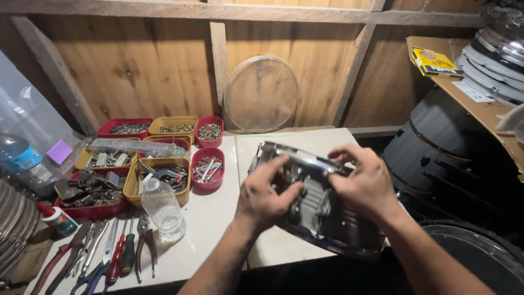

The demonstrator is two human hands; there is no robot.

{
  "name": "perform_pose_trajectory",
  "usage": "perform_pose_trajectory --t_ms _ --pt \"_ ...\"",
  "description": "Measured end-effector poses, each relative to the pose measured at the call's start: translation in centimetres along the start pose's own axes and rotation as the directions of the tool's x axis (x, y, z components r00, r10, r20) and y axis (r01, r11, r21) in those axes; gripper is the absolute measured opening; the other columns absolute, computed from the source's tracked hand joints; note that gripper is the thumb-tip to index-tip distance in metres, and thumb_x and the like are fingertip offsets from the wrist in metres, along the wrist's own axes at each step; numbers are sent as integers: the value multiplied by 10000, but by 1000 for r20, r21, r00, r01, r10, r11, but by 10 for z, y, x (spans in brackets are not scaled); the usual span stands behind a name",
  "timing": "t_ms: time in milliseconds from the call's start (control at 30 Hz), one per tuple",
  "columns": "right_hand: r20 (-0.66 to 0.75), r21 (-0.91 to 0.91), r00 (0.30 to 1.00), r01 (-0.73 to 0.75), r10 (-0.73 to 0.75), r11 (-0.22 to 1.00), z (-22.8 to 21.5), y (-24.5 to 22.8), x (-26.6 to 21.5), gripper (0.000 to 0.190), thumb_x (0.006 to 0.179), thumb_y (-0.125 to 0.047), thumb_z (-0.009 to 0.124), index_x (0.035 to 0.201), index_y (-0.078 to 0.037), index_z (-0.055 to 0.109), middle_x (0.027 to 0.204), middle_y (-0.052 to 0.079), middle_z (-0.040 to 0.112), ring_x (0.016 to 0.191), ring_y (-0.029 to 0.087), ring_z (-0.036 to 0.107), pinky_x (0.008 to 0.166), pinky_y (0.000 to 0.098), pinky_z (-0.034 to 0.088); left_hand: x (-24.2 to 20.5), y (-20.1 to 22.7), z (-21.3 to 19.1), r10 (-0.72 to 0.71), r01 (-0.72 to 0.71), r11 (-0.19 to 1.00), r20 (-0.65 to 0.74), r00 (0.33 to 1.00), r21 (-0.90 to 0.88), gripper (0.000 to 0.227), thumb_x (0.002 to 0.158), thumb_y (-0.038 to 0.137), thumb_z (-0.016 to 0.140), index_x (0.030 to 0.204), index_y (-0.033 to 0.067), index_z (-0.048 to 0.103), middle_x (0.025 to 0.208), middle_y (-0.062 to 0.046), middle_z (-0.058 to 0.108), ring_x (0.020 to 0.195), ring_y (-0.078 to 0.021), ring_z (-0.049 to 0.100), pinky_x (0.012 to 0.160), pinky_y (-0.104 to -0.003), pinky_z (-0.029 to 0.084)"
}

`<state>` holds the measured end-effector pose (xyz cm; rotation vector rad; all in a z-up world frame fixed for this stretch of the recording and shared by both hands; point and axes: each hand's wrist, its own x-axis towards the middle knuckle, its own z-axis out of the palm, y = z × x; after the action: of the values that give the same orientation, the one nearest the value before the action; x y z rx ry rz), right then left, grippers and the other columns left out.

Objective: The person taps and presses on the drumhead of a snare drum, then flips the drum over to work on the hardware. They manipulate the tension rods and lugs on the shell, adjusting the drum's tuning mechanism.

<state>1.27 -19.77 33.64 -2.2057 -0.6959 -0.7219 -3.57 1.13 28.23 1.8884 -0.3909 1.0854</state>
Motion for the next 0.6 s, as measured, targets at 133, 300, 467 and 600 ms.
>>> perform_pose_trajectory --t_ms 133,300,467,600 --pt "66 111 926 -376 371 920 -4 -2 24 362 642 -161 846 993 -161 759 799 89 740 752 263 681 742 412 547 37 10 -2 -66 65 998 34 997 18 509 724 318 876 1157 90 733 925 -182 770 894 -402 751 785 -484 601" --pt "109 142 867 -498 487 856 -3 11 37 371 665 -140 834 1029 -126 760 794 72 662 691 205 631 652 349 512 79 11 -1 -369 353 929 265 891 106 527 737 426 795 1225 240 729 1041 -100 798 1078 -346 734 956 -455 573" --pt "131 91 865 -496 484 863 2 32 33 354 709 -258 848 1054 -264 771 727 21 683 657 179 651 625 315 502 104 -13 33 -501 493 860 398 768 130 523 740 476 763 1244 344 729 1104 -30 798 1173 -279 707 1001 -403 557" --pt "95 67 851 -524 517 849 -3 39 22 323 766 -346 847 1075 -346 751 713 -30 695 655 143 642 629 292 506 106 5 41 -479 488 866 467 743 112 534 705 473 778 1221 342 743 1086 -44 802 1166 -276 717 1015 -395 555"
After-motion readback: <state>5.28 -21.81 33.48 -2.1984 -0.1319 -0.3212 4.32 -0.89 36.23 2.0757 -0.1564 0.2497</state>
